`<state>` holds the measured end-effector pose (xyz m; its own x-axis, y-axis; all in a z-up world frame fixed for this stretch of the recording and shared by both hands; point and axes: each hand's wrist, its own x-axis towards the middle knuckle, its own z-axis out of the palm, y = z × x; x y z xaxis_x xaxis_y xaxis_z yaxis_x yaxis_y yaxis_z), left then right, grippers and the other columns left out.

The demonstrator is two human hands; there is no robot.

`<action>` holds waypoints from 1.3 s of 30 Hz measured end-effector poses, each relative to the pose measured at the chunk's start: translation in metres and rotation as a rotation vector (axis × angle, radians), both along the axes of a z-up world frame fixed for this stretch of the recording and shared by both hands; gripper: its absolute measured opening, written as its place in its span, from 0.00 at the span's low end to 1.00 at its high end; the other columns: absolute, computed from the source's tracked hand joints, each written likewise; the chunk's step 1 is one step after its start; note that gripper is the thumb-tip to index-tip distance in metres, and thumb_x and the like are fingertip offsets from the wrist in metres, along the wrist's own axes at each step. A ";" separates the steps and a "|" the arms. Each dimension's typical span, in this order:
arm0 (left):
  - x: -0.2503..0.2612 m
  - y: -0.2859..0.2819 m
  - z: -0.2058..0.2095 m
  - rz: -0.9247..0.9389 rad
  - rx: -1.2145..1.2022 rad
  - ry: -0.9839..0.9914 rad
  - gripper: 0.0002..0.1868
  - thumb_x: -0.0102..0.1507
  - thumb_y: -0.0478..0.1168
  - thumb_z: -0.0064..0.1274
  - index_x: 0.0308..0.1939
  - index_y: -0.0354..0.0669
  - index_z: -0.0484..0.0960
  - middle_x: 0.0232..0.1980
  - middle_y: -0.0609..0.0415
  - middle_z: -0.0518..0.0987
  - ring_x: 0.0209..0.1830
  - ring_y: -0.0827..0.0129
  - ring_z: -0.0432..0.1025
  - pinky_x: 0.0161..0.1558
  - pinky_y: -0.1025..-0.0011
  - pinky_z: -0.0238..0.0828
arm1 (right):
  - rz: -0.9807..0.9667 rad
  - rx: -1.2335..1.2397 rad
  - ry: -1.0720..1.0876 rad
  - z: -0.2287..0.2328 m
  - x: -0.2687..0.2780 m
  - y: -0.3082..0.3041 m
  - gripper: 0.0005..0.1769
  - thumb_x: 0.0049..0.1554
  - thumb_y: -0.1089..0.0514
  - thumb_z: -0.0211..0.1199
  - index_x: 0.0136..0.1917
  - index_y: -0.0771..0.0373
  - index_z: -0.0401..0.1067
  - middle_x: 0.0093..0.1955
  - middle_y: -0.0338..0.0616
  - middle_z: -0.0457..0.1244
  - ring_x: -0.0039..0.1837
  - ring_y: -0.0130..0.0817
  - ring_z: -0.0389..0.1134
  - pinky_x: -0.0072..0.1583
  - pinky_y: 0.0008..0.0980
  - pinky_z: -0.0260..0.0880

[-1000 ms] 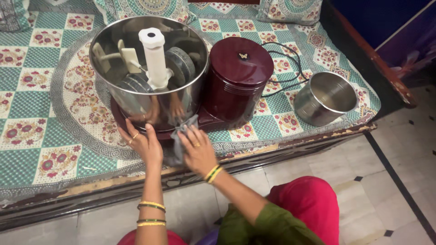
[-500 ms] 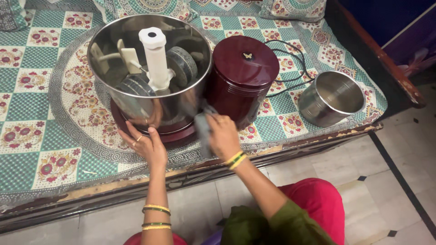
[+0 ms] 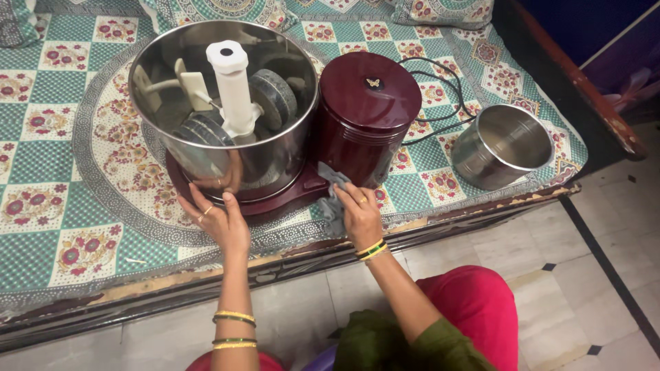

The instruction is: The person wipes the exterior and interior surfaces of a wet grinder with a cloth, handling the lid, motor base, and drum.

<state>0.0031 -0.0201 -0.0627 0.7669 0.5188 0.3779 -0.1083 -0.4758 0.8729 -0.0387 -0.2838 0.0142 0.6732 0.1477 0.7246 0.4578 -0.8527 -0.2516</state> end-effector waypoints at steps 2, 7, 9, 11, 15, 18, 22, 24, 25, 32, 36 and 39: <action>0.002 -0.003 -0.002 0.024 0.027 -0.009 0.41 0.75 0.57 0.42 0.83 0.38 0.46 0.84 0.26 0.35 0.85 0.34 0.37 0.80 0.41 0.36 | -0.059 0.073 -0.030 -0.007 0.003 0.009 0.26 0.51 0.72 0.61 0.62 0.58 0.74 0.60 0.51 0.67 0.60 0.49 0.66 0.62 0.44 0.68; 0.003 -0.005 -0.008 0.039 0.021 -0.022 0.41 0.75 0.57 0.41 0.83 0.38 0.46 0.84 0.26 0.36 0.85 0.33 0.37 0.80 0.42 0.36 | 0.051 0.341 0.101 -0.014 0.009 0.069 0.33 0.44 0.73 0.57 0.65 0.65 0.71 0.59 0.59 0.60 0.62 0.56 0.62 0.64 0.49 0.65; 0.005 -0.003 -0.008 0.050 0.029 -0.020 0.41 0.75 0.57 0.41 0.83 0.39 0.46 0.84 0.26 0.36 0.85 0.34 0.37 0.80 0.42 0.36 | 0.219 0.236 0.066 -0.018 0.003 0.094 0.31 0.47 0.72 0.55 0.64 0.61 0.73 0.58 0.53 0.63 0.63 0.54 0.64 0.65 0.48 0.67; 0.004 -0.004 -0.004 0.064 0.035 0.006 0.41 0.75 0.58 0.40 0.83 0.41 0.47 0.85 0.28 0.37 0.86 0.36 0.38 0.80 0.42 0.36 | 0.340 0.147 0.078 -0.018 0.004 0.104 0.29 0.50 0.71 0.57 0.64 0.59 0.74 0.58 0.51 0.64 0.59 0.51 0.66 0.62 0.45 0.70; -0.017 -0.011 0.037 0.050 0.098 -0.110 0.41 0.77 0.56 0.44 0.84 0.40 0.42 0.84 0.27 0.35 0.87 0.33 0.35 0.83 0.39 0.35 | 0.372 0.047 0.018 -0.010 0.011 0.084 0.25 0.51 0.71 0.59 0.62 0.59 0.76 0.58 0.51 0.66 0.55 0.48 0.67 0.57 0.42 0.70; -0.039 -0.026 0.088 0.056 0.359 -0.290 0.43 0.78 0.55 0.51 0.84 0.42 0.41 0.82 0.28 0.34 0.85 0.32 0.32 0.83 0.38 0.33 | 0.302 0.004 -0.034 -0.004 0.013 0.039 0.20 0.52 0.69 0.62 0.58 0.60 0.76 0.57 0.46 0.67 0.54 0.46 0.67 0.56 0.41 0.70; -0.025 -0.042 0.150 -0.012 0.678 -0.375 0.42 0.73 0.56 0.59 0.84 0.52 0.53 0.83 0.39 0.44 0.85 0.39 0.39 0.82 0.39 0.36 | 0.208 0.106 -0.024 -0.004 0.016 -0.009 0.20 0.47 0.71 0.59 0.53 0.65 0.74 0.60 0.50 0.67 0.61 0.51 0.67 0.62 0.46 0.69; 0.005 -0.057 0.175 -0.115 0.825 -0.276 0.39 0.72 0.60 0.60 0.82 0.59 0.62 0.84 0.44 0.51 0.85 0.40 0.42 0.80 0.37 0.39 | 0.094 0.154 -0.096 -0.006 0.016 -0.027 0.21 0.46 0.70 0.58 0.54 0.66 0.75 0.61 0.51 0.65 0.63 0.53 0.63 0.65 0.51 0.65; 0.018 -0.064 0.182 -0.023 0.906 -0.300 0.38 0.72 0.62 0.60 0.81 0.58 0.64 0.84 0.45 0.51 0.84 0.41 0.42 0.79 0.36 0.39 | 0.038 0.176 -0.129 -0.006 0.018 -0.035 0.22 0.45 0.69 0.58 0.55 0.67 0.76 0.62 0.52 0.65 0.64 0.54 0.62 0.67 0.54 0.63; 0.049 -0.074 0.197 0.173 1.097 -0.354 0.33 0.71 0.64 0.60 0.73 0.54 0.73 0.82 0.45 0.54 0.83 0.43 0.43 0.77 0.34 0.40 | -0.098 0.012 -0.169 -0.020 0.069 -0.053 0.33 0.53 0.62 0.60 0.71 0.73 0.61 0.78 0.71 0.46 0.79 0.76 0.44 0.78 0.66 0.48; 0.074 -0.073 0.215 0.108 1.087 -0.331 0.30 0.71 0.64 0.62 0.67 0.52 0.76 0.81 0.44 0.56 0.83 0.44 0.45 0.77 0.35 0.40 | -0.138 -0.020 -0.057 -0.005 0.089 -0.050 0.37 0.52 0.59 0.58 0.73 0.75 0.58 0.81 0.73 0.42 0.81 0.80 0.38 0.79 0.67 0.43; 0.099 -0.073 0.234 0.044 1.081 -0.345 0.30 0.67 0.60 0.61 0.67 0.48 0.78 0.78 0.42 0.58 0.81 0.42 0.47 0.75 0.35 0.42 | -0.121 -0.044 -0.038 0.025 0.103 -0.054 0.41 0.51 0.59 0.57 0.76 0.75 0.55 0.83 0.71 0.40 0.83 0.78 0.36 0.81 0.66 0.40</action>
